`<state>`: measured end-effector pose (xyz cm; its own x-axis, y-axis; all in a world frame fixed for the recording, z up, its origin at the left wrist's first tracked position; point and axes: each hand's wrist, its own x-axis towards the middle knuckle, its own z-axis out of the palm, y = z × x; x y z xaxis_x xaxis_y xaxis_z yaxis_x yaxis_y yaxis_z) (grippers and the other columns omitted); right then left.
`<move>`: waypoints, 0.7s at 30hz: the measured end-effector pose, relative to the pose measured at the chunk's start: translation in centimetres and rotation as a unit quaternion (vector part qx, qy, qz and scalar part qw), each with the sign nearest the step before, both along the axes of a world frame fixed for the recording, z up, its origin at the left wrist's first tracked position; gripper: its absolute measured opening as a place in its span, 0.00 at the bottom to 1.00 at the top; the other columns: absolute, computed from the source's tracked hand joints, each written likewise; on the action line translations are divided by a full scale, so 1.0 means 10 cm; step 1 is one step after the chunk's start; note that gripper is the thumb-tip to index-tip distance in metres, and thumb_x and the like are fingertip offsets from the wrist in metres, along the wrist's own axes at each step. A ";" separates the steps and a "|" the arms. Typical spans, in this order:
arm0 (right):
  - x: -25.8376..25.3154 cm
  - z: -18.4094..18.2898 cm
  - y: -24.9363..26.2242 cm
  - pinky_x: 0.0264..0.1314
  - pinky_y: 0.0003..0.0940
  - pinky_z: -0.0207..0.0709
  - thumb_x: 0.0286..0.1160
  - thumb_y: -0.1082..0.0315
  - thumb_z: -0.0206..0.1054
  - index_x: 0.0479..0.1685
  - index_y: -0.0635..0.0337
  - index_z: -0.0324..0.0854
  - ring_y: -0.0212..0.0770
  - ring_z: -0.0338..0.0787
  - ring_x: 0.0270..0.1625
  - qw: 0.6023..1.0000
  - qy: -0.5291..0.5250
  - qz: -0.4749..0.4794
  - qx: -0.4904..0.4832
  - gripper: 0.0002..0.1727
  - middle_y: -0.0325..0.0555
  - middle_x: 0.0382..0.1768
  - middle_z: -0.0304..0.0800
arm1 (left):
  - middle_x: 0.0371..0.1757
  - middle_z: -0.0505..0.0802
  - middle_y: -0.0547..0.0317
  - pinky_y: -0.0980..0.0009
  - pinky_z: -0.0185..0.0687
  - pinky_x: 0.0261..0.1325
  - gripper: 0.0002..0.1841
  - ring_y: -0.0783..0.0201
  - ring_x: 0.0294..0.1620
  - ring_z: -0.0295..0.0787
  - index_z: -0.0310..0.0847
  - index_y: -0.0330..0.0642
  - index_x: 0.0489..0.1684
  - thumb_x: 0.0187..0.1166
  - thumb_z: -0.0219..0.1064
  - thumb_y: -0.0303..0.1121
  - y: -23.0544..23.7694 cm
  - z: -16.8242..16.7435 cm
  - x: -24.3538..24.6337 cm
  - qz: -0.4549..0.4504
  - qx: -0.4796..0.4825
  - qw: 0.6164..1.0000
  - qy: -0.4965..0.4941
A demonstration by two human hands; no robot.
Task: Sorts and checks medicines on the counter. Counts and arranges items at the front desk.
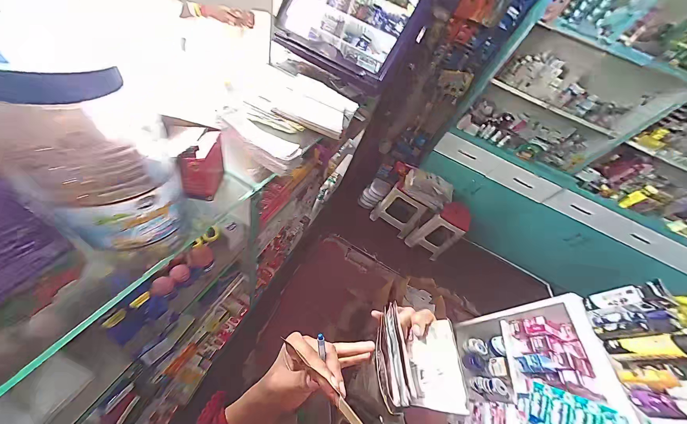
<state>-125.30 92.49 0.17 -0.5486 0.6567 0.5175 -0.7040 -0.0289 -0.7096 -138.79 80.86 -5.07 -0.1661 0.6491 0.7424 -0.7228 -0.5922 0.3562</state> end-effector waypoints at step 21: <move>-0.69 -0.10 3.75 0.43 0.18 0.80 0.78 0.66 0.60 0.43 0.57 0.88 0.22 0.88 0.39 0.933 -0.002 0.332 -0.137 0.10 0.30 0.34 0.90 | 0.50 0.95 0.60 0.46 0.27 0.95 0.15 0.53 0.88 0.65 0.93 0.46 0.45 0.89 0.59 0.39 3.51 0.52 -0.61 0.308 0.041 0.828 0.466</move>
